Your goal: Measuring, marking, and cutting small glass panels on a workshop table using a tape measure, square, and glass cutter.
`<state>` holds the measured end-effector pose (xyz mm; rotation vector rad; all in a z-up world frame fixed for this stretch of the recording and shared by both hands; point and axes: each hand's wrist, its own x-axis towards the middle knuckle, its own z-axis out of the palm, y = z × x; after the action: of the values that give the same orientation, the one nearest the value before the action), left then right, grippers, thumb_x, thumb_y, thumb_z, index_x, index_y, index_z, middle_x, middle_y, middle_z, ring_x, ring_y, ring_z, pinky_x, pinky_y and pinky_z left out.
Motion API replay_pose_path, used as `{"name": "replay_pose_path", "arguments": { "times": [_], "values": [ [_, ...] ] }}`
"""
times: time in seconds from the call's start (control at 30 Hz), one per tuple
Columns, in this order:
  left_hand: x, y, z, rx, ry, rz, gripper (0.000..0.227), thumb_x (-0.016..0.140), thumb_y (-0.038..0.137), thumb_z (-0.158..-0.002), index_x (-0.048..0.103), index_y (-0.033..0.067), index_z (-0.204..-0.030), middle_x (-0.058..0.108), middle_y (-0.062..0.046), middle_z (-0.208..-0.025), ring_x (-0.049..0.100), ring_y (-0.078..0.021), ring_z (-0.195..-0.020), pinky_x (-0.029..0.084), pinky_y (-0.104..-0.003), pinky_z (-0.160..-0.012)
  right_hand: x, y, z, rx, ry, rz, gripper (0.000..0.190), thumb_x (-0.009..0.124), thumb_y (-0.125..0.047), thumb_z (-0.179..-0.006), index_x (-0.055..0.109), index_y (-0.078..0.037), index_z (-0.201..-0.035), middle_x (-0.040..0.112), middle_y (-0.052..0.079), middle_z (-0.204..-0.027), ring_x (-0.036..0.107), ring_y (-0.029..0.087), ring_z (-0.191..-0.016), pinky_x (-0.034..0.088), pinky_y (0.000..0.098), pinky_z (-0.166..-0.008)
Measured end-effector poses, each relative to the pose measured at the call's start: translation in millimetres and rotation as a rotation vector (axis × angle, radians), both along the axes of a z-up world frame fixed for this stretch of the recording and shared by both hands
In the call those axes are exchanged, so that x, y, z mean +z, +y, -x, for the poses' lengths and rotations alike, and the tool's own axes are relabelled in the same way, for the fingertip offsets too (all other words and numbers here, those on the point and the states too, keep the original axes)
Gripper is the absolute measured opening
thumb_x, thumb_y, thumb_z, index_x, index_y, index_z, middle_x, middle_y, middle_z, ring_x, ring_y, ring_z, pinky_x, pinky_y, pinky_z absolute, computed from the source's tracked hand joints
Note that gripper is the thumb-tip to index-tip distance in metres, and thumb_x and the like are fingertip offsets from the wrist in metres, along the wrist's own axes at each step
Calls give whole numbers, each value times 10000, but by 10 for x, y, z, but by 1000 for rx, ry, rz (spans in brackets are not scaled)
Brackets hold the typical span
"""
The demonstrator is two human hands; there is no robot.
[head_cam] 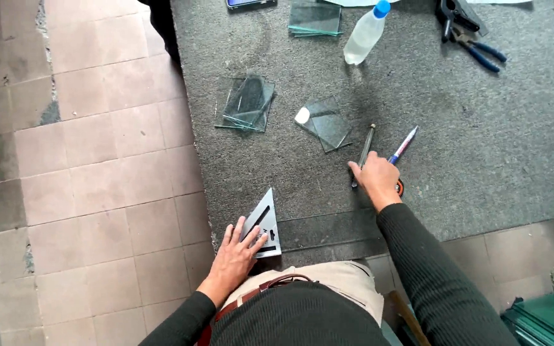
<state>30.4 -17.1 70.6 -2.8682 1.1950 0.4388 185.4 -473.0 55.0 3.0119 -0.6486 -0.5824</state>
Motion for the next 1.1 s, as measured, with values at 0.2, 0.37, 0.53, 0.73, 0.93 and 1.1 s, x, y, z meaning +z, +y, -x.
{"name": "replay_pose_path", "arguments": {
  "times": [0.2,0.37,0.53,0.73,0.93,1.1],
  "values": [
    [165,-95,-89,29,148,-69,714,627,202,-1016,416,297,-1692,424,-83,-1716,241,-552,-1604,293,-759,-1216,-54,-61,-135,-193,-108,-416,415,699,-489,-937,832,-135,-1106,841,142,-1112,757,407,-1100,537,484,-962],
    [95,-65,-73,49,126,-40,786,753,316,-963,430,329,-1680,458,-115,-1654,209,-532,-1621,210,-766,-1261,799,588,398,-211,-273,-692,173,759,-286,-929,719,-124,-973,803,45,-904,743,171,-808,598,370,-815],
    [114,-91,-96,19,165,-93,754,699,321,-1012,393,304,-1701,449,-142,-1642,181,-533,-1638,194,-739,-1279,830,917,712,-336,-312,-881,335,771,-249,-916,508,-174,-722,652,-25,-638,584,79,-604,449,286,-614],
    [466,-137,-130,112,251,-48,710,825,266,-944,573,300,-1607,540,-101,-1622,242,-479,-1650,276,-692,-1276,1015,1349,959,-373,-334,-1008,167,773,-227,-958,744,-78,-1028,796,163,-882,721,209,-693,607,320,-619],
    [647,-159,-91,128,134,19,577,756,192,-948,660,280,-1510,325,-59,-1785,323,-485,-1594,371,-696,-1202,949,1894,1313,-344,-228,-1094,168,743,-175,-1024,828,-33,-1052,823,192,-881,776,236,-696,667,336,-644],
    [645,-157,-92,132,164,28,566,677,125,-987,643,251,-1538,449,-6,-1727,349,-518,-1589,438,-716,-1136,748,2097,1489,-251,-296,-911,151,762,-265,-991,865,-169,-1046,838,84,-816,782,193,-732,658,394,-691]
  ]
}}
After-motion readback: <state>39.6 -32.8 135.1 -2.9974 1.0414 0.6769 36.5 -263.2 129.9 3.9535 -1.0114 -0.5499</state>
